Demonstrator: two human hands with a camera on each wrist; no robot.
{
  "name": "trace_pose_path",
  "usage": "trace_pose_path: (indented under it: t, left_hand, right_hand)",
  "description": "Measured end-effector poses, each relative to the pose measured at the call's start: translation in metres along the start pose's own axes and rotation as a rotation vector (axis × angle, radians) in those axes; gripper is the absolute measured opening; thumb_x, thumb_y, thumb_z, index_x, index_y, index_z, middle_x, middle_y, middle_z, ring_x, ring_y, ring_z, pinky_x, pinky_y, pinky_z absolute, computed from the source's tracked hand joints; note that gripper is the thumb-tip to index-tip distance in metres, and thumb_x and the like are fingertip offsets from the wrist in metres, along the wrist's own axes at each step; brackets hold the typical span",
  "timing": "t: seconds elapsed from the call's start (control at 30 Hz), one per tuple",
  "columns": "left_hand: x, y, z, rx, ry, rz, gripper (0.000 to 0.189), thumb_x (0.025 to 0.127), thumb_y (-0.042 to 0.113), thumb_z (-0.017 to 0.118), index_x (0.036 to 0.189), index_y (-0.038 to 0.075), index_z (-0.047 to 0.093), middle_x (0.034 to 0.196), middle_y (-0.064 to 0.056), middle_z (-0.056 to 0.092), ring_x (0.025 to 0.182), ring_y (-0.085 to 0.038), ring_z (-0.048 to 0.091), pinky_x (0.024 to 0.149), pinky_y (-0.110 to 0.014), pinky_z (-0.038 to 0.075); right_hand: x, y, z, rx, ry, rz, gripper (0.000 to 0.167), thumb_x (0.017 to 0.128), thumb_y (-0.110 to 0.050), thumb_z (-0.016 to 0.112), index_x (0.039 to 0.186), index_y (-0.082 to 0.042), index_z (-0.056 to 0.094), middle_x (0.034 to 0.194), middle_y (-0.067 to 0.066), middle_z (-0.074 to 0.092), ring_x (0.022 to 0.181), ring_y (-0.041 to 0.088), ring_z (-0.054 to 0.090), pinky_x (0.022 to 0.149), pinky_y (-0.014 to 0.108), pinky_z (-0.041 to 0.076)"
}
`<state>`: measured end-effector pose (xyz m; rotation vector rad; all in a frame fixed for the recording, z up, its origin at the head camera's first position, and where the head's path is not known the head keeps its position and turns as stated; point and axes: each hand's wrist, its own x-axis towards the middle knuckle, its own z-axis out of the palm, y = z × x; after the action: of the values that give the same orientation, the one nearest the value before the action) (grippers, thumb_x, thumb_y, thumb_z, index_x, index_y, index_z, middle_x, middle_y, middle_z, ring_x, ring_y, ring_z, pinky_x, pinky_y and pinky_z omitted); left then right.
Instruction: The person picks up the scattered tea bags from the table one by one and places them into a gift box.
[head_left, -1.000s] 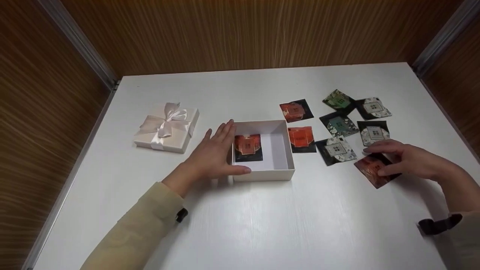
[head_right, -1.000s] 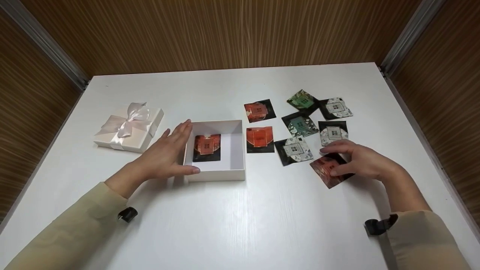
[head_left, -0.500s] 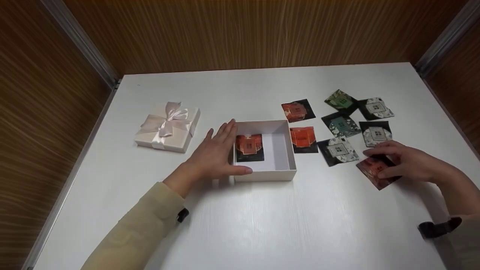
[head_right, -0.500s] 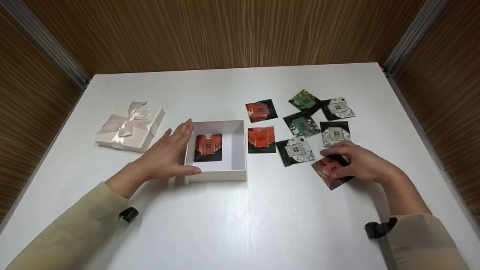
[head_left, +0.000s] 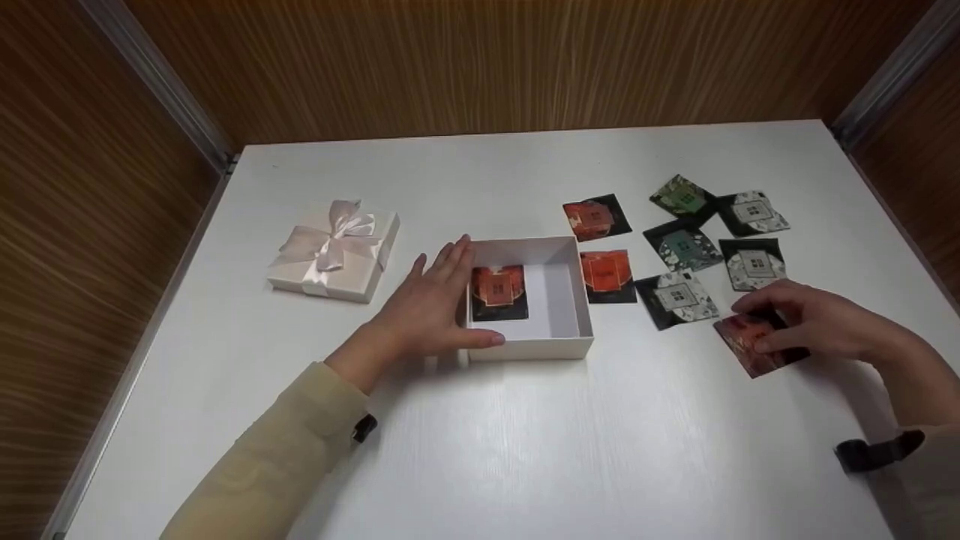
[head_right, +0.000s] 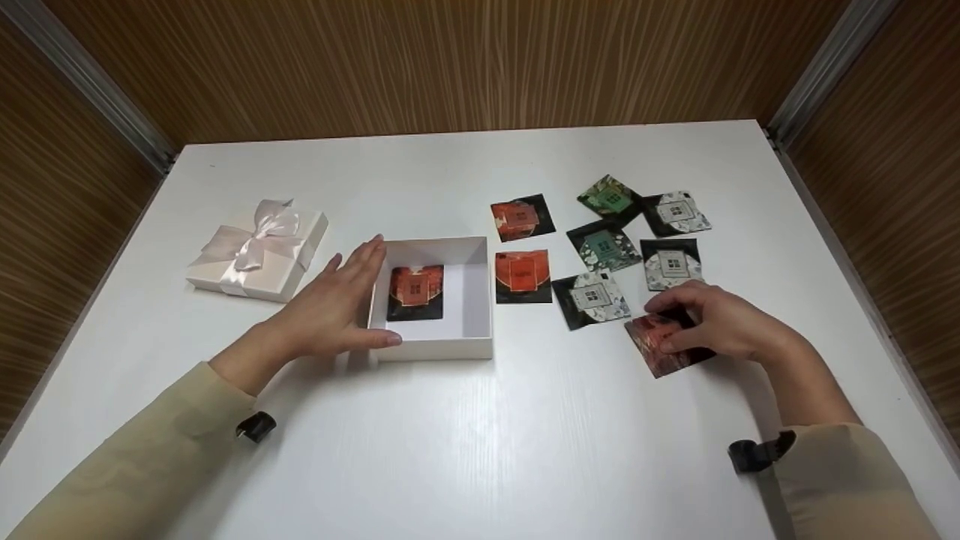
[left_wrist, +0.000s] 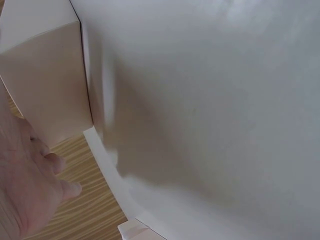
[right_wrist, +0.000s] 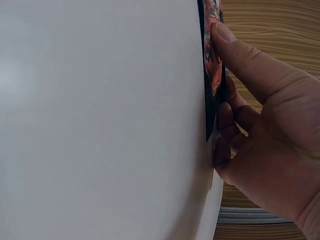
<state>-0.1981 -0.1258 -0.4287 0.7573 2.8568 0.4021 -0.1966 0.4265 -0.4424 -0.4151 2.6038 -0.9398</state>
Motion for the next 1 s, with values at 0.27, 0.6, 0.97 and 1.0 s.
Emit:
trace_pose_path:
  t: [0.27, 0.6, 0.97, 1.0]
  left_hand:
    - [0.0, 0.001, -0.001, 0.011, -0.001, 0.011, 0.142, 0.077, 0.1, 0.048, 0.17, 0.005, -0.003, 0.178, -0.01, -0.006, 0.163, -0.028, 0.003, 0.129, -0.057, 0.007]
    - [0.0, 0.0, -0.002, 0.015, 0.002, 0.012, 0.141, 0.078, 0.1, 0.047, 0.17, 0.004, -0.002, 0.178, -0.01, -0.006, 0.164, -0.029, 0.003, 0.129, -0.058, 0.008]
    - [0.0, 0.001, -0.001, 0.026, -0.011, 0.011, 0.142, 0.077, 0.101, 0.045, 0.17, 0.004, -0.003, 0.178, -0.01, -0.006, 0.164, -0.029, 0.003, 0.129, -0.058, 0.009]
    - [0.0, 0.001, -0.001, 0.024, -0.012, 0.01, 0.142, 0.077, 0.101, 0.046, 0.17, 0.004, -0.003, 0.178, -0.01, -0.006, 0.164, -0.029, 0.003, 0.129, -0.057, 0.008]
  right_hand:
    - [0.002, -0.001, 0.001, 0.051, -0.022, 0.019, 0.043, 0.088, -0.008, 0.087, 0.125, -0.003, 0.066, 0.12, 0.011, 0.059, 0.097, 0.012, 0.055, 0.077, 0.024, 0.049]
    - [0.006, -0.005, -0.004, -0.027, -0.008, 0.106, 0.043, 0.091, -0.023, 0.087, 0.123, -0.008, 0.063, 0.116, 0.01, 0.058, 0.096, 0.016, 0.051, 0.076, 0.023, 0.045]
    - [0.003, -0.013, -0.011, -0.041, -0.027, 0.126, 0.02, 0.105, -0.024, 0.071, 0.116, -0.009, 0.065, 0.109, 0.009, 0.064, 0.094, 0.018, 0.056, 0.075, 0.026, 0.047]
    - [0.002, -0.014, -0.013, -0.041, -0.024, 0.129, 0.02, 0.105, -0.026, 0.07, 0.115, -0.009, 0.065, 0.109, 0.009, 0.064, 0.095, 0.018, 0.055, 0.075, 0.026, 0.047]
